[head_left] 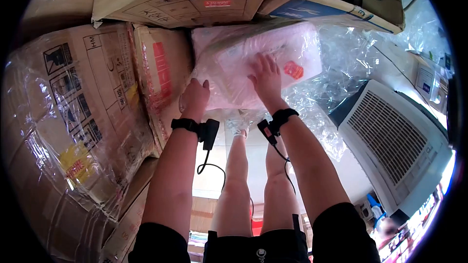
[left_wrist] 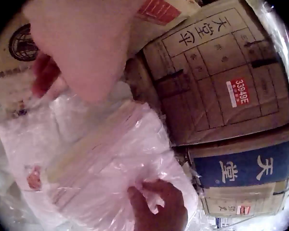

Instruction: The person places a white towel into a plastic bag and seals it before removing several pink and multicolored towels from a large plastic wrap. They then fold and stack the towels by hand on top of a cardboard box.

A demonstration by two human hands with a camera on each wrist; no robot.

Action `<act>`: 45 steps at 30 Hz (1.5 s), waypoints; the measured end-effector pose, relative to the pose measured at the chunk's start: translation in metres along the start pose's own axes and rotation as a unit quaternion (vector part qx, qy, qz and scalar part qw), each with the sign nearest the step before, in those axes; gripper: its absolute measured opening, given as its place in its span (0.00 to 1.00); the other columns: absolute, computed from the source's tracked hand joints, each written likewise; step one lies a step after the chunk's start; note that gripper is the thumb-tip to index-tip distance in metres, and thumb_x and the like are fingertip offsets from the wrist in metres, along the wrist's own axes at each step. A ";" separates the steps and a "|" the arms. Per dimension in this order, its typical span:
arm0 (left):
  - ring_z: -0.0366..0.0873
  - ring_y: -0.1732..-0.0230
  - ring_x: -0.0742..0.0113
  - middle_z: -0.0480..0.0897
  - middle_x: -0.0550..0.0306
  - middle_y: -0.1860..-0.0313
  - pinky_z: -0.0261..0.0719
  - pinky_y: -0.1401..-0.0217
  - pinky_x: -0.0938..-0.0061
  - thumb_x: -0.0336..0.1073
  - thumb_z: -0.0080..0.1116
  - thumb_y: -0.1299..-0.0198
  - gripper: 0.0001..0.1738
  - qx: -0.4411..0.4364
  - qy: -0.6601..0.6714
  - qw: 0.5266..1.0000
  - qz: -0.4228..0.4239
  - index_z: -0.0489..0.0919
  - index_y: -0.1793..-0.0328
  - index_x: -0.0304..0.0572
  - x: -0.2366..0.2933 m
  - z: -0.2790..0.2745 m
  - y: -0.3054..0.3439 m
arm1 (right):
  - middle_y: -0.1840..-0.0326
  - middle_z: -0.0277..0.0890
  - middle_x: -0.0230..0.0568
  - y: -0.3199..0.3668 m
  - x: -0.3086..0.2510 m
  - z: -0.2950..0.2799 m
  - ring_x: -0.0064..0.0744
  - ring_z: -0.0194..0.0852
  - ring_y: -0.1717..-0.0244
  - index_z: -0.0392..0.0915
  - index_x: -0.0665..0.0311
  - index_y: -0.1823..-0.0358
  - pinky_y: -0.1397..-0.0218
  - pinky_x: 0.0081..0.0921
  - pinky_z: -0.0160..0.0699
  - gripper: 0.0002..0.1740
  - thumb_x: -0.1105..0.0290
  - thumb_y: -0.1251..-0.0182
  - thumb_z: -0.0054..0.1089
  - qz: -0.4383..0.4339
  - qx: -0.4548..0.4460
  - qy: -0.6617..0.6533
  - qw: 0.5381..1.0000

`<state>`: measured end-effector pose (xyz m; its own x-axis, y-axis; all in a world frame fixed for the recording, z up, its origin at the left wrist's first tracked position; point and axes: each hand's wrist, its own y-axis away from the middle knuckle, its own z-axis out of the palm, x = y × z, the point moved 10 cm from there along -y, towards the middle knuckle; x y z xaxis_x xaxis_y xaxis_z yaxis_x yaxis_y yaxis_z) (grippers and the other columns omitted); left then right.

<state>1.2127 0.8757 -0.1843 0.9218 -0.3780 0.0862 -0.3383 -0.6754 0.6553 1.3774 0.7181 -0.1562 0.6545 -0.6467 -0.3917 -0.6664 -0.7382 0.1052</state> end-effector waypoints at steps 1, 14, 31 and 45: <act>0.76 0.60 0.46 0.79 0.44 0.63 0.74 0.59 0.59 0.41 0.52 0.46 0.16 -0.038 0.051 0.994 -0.090 0.71 0.58 0.37 -0.009 0.004 0.003 | 0.42 0.61 0.38 0.003 0.000 -0.003 0.46 0.56 0.41 0.71 0.54 0.56 0.42 0.42 0.57 0.19 0.65 0.53 0.61 -0.006 0.008 -0.023 1.000; 0.77 0.65 0.50 0.79 0.45 0.68 0.74 0.65 0.65 0.57 0.46 0.43 0.27 -0.019 0.362 0.930 0.063 0.76 0.62 0.38 0.008 0.078 -0.009 | 0.67 0.68 0.37 0.016 -0.021 -0.066 0.39 0.67 0.64 0.70 0.61 0.72 0.63 0.32 0.65 0.07 0.72 0.53 0.57 -0.007 0.102 -0.175 0.979; 0.67 0.64 0.78 0.72 0.69 0.68 0.67 0.59 0.79 0.34 0.53 0.42 0.03 -0.013 0.541 0.841 -0.001 0.73 0.67 0.46 -0.025 0.037 0.033 | 0.69 0.71 0.38 0.020 0.000 -0.017 0.41 0.72 0.67 0.73 0.60 0.74 0.64 0.35 0.72 0.03 0.72 0.52 0.57 -0.009 -0.015 -0.184 0.983; 0.73 0.76 0.68 0.74 0.58 0.63 0.72 0.76 0.76 0.44 0.56 0.44 0.19 -0.049 0.712 0.688 -0.136 0.67 0.49 0.46 -0.004 0.030 0.052 | 0.53 0.68 0.46 0.021 0.008 0.003 0.48 0.70 0.54 0.68 0.58 0.52 0.54 0.40 0.71 0.21 0.65 0.49 0.59 0.110 -0.174 -0.153 0.967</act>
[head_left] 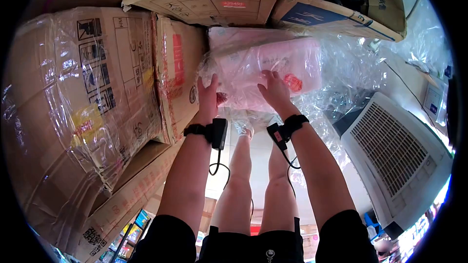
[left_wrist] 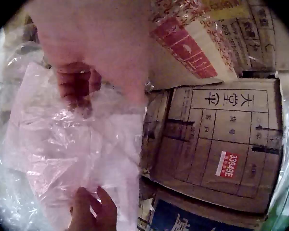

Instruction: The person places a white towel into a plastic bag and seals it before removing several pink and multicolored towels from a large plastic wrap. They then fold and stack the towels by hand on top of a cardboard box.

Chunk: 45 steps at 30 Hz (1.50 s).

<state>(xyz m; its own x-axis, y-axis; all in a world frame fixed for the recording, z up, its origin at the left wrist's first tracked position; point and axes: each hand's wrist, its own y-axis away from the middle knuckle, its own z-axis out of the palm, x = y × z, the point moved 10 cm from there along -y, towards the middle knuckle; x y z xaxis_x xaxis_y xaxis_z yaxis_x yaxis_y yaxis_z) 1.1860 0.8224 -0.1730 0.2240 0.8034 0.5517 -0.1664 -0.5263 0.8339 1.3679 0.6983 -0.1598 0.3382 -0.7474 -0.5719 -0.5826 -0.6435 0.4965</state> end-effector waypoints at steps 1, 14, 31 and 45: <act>0.70 0.82 0.69 0.74 0.56 0.63 0.71 0.82 0.76 0.46 0.56 0.44 0.21 0.011 -0.063 0.998 -0.017 0.66 0.50 0.42 -0.001 -0.005 -0.004 | 0.53 0.68 0.46 0.001 0.000 0.001 0.48 0.70 0.54 0.68 0.58 0.52 0.54 0.40 0.71 0.21 0.65 0.49 0.59 -0.001 -0.002 0.003 1.000; 0.70 0.71 0.72 0.70 0.64 0.71 0.70 0.67 0.81 0.33 0.56 0.45 0.11 -0.084 -0.229 0.937 0.249 0.70 0.57 0.40 0.028 0.012 0.030 | 0.50 0.65 0.58 -0.006 0.013 0.025 0.56 0.66 0.50 0.66 0.66 0.51 0.47 0.42 0.65 0.35 0.40 0.45 0.48 0.105 -0.049 -0.092 0.989; 0.77 0.76 0.66 0.75 0.55 0.79 0.77 0.70 0.73 0.36 0.56 0.45 0.10 -0.007 -0.300 0.954 0.019 0.73 0.65 0.37 -0.001 -0.025 -0.031 | 0.46 0.62 0.62 -0.013 0.005 0.042 0.59 0.64 0.47 0.61 0.64 0.43 0.45 0.41 0.64 0.38 0.42 0.47 0.52 0.090 -0.067 -0.105 0.988; 0.73 0.76 0.74 0.76 0.57 0.72 0.71 0.79 0.81 0.35 0.49 0.39 0.07 0.102 -0.262 0.887 0.367 0.70 0.63 0.38 0.120 -0.040 0.019 | 0.47 0.63 0.58 -0.010 0.003 0.044 0.56 0.61 0.44 0.60 0.65 0.43 0.44 0.41 0.63 0.37 0.44 0.46 0.52 0.062 -0.039 -0.117 0.990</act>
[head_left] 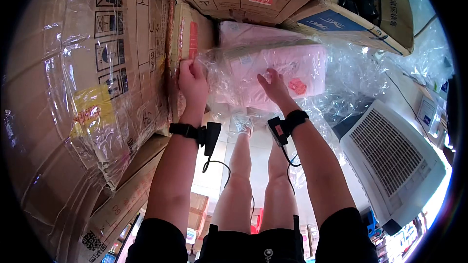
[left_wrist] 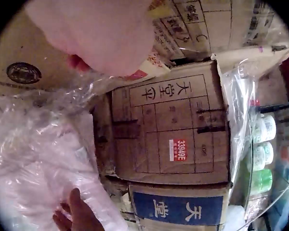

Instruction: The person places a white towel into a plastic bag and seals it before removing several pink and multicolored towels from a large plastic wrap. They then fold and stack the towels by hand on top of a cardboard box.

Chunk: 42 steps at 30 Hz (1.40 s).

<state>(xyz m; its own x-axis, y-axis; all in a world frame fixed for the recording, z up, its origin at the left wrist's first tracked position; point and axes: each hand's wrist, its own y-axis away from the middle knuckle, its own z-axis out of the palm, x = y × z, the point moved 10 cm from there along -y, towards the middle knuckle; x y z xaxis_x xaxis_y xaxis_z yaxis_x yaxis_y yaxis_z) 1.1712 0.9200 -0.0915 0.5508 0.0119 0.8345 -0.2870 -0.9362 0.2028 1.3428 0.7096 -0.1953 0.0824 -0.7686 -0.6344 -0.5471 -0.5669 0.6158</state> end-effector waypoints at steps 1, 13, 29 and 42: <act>0.73 0.77 0.75 0.77 0.57 0.72 0.69 0.82 0.82 0.35 0.50 0.40 0.07 0.052 -0.086 0.986 0.136 0.71 0.63 0.39 0.025 -0.008 0.001 | 0.47 0.63 0.58 -0.004 -0.004 0.003 0.56 0.61 0.44 0.60 0.65 0.43 0.44 0.41 0.63 0.37 0.44 0.46 0.52 -0.001 -0.002 -0.004 1.000; 0.72 0.66 0.80 0.77 0.63 0.71 0.68 0.60 0.83 0.36 0.62 0.50 0.17 -0.218 -0.025 0.971 -0.094 0.76 0.55 0.37 -0.074 0.071 0.076 | 0.46 0.62 0.60 -0.003 0.001 -0.002 0.59 0.65 0.48 0.60 0.61 0.42 0.46 0.42 0.65 0.36 0.44 0.46 0.52 0.020 -0.018 0.013 1.000; 0.67 0.81 0.77 0.75 0.62 0.74 0.63 0.82 0.83 0.34 0.60 0.50 0.26 -0.443 0.175 0.800 -0.364 0.67 0.44 0.46 -0.053 0.098 0.113 | 0.47 0.63 0.64 -0.011 0.001 -0.018 0.60 0.64 0.47 0.58 0.59 0.40 0.46 0.42 0.65 0.34 0.47 0.44 0.51 0.013 -0.019 -0.010 1.000; 0.75 0.57 0.60 0.78 0.50 0.59 0.71 0.55 0.69 0.42 0.63 0.52 0.16 -0.166 -0.082 0.974 0.130 0.72 0.76 0.37 0.020 -0.001 0.086 | 0.47 0.63 0.61 -0.019 0.005 -0.020 0.61 0.65 0.49 0.56 0.54 0.39 0.47 0.45 0.66 0.33 0.48 0.43 0.50 0.001 -0.011 -0.011 1.000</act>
<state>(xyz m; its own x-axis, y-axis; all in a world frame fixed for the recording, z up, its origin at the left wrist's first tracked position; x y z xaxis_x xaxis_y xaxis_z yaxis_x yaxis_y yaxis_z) 1.1569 0.8405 -0.0569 0.5350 -0.2921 0.7928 -0.6559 -0.7350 0.1718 1.3700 0.7103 -0.2007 0.0632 -0.7636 -0.6426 -0.5280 -0.5720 0.6277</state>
